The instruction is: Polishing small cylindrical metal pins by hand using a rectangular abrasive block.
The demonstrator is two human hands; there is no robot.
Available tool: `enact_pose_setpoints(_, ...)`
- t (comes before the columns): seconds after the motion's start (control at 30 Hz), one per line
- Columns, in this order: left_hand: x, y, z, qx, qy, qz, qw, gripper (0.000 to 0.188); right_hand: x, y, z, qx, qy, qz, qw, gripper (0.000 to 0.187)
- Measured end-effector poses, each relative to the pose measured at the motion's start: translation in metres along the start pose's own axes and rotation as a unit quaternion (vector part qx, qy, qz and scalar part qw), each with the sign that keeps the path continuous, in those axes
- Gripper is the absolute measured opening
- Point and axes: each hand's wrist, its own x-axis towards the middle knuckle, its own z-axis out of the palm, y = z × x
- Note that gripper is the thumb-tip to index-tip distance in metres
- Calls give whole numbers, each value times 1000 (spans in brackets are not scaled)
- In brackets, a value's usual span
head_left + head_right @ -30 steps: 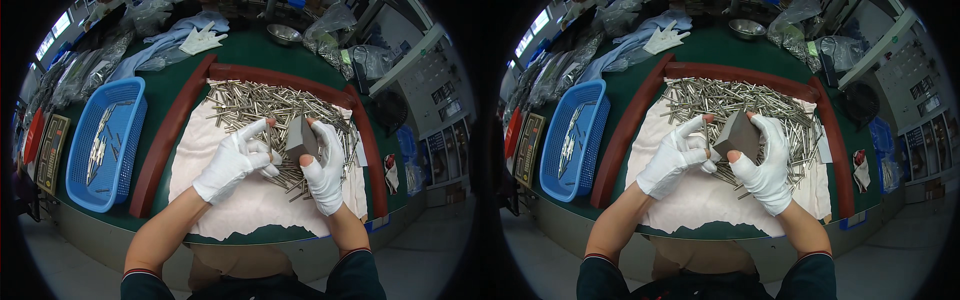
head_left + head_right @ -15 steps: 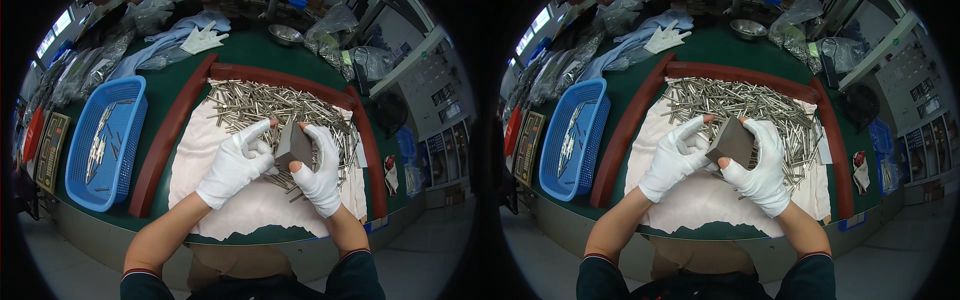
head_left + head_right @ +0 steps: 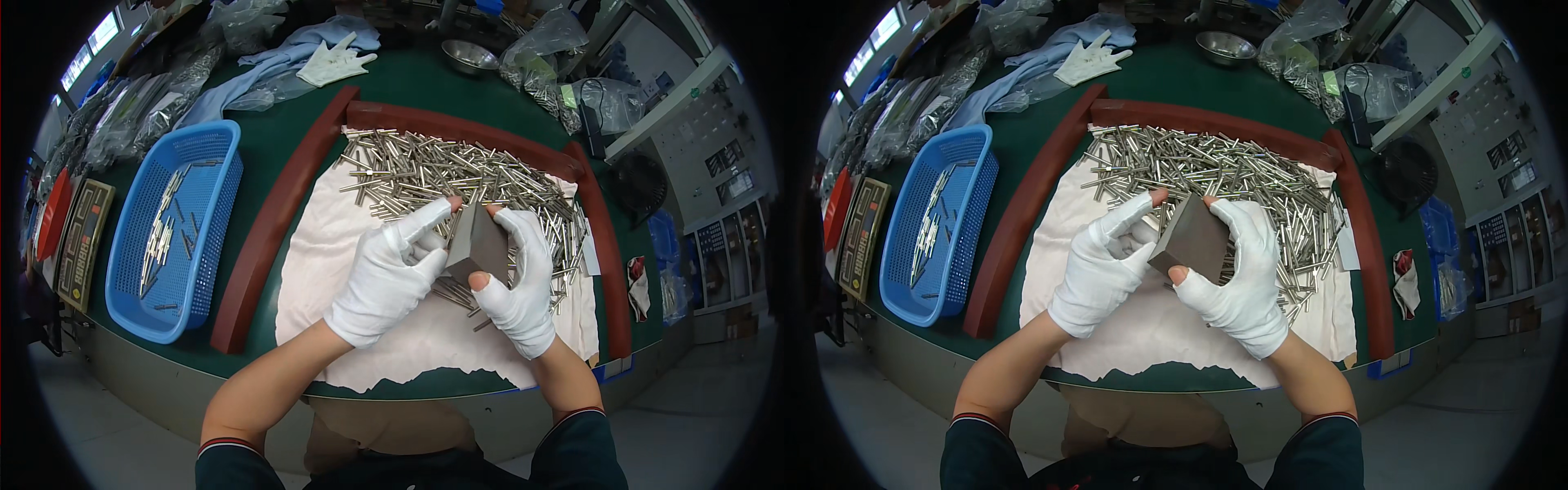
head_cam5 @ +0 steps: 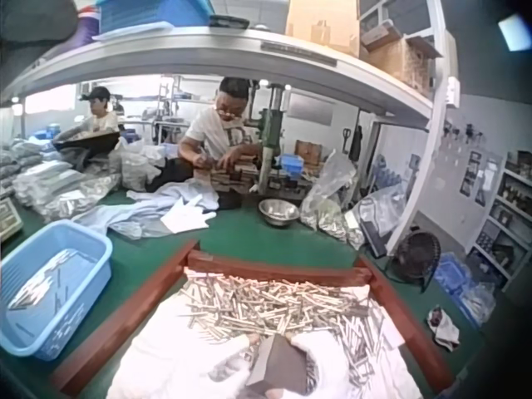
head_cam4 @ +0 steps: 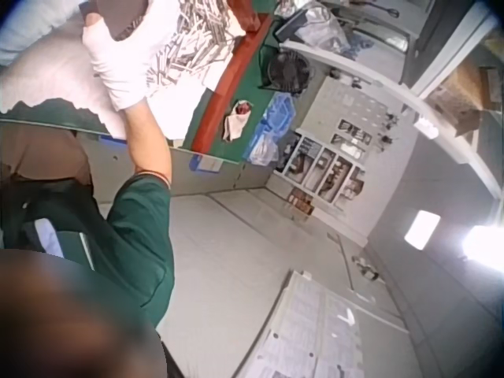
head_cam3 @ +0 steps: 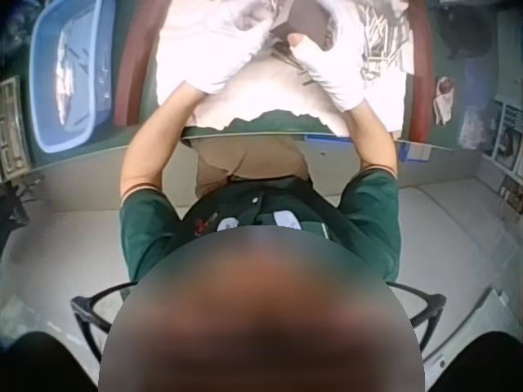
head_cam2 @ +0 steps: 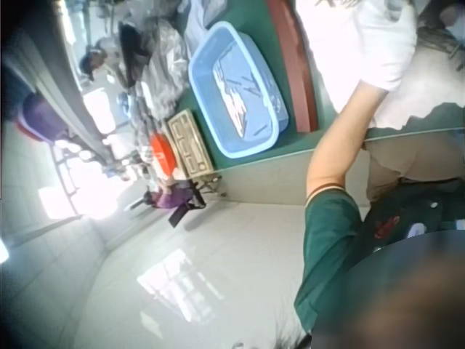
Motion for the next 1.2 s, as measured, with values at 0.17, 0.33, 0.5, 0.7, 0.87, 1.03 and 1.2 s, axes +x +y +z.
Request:
enact_pose_setpoints(0.17, -2, -5, 0, 105, 9, 87, 991, 52, -1, -1, 2, -17, 10, -33, 999, 71)
enact_pose_setpoints(0.33, -1, -8, -1, 220, 57, 176, 958, 54, -1, -5, 3, -27, 16, -51, 998, 72)
enact_pose_setpoints(0.5, -2, -9, 2, 179, 57, 198, 962, 52, 0, 5, 2, -44, 50, -24, 997, 72)
enact_pose_setpoints(0.7, -3, -3, 3, 14, 38, 35, 999, 49, -2, 4, 4, 26, 47, 13, 998, 70)
enact_pose_setpoints(0.87, -2, -14, 3, 64, 40, 114, 991, 49, -4, 0, 8, -5, 26, -22, 999, 71)
enact_pose_setpoints(1.03, -5, 4, 7, -61, 18, -23, 998, 49, 1, 10, 5, 6, 65, 75, 995, 65)
enact_pose_setpoints(1.2, -2, 3, 4, -102, 15, -59, 993, 50, 0, 5, 4, 22, 54, 52, 997, 67)
